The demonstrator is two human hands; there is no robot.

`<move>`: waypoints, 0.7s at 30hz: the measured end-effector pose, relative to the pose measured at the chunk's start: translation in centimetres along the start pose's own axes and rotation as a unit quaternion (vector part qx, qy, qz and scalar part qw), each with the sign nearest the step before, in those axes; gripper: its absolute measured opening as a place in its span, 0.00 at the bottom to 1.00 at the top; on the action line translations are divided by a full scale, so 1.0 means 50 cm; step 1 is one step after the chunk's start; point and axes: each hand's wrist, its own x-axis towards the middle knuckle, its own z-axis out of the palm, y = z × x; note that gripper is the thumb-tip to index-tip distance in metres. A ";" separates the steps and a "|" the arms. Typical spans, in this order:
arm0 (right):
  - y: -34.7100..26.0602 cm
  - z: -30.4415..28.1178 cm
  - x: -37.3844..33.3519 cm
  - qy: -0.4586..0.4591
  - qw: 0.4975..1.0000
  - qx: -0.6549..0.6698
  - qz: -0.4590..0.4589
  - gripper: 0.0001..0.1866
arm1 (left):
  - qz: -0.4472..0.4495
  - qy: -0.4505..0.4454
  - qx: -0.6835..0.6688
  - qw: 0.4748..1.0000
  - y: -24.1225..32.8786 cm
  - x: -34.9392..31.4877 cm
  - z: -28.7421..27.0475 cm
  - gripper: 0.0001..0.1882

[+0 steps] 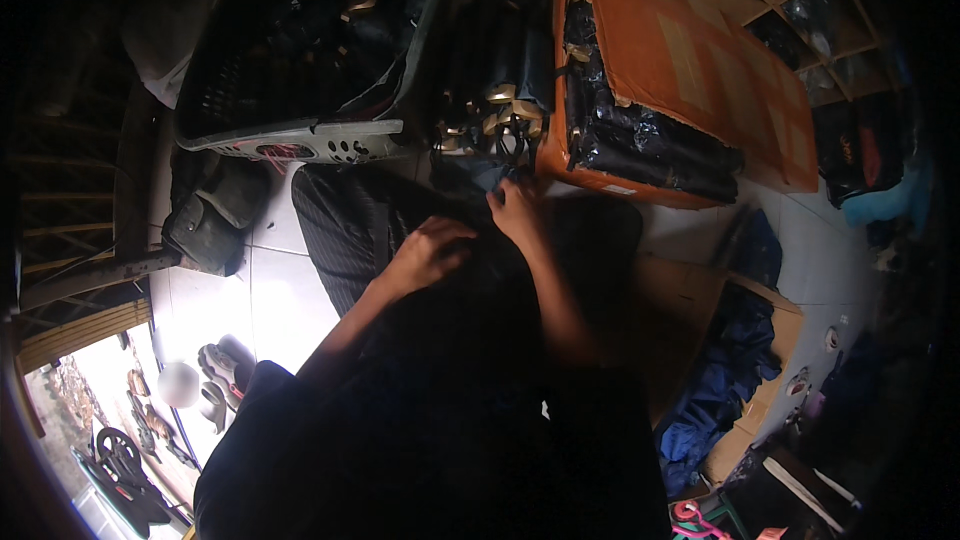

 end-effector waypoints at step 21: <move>-0.147 -0.163 -0.077 0.090 0.768 0.632 -0.055 0.07 | -0.157 0.125 -0.317 0.927 0.089 -0.013 -0.138 0.12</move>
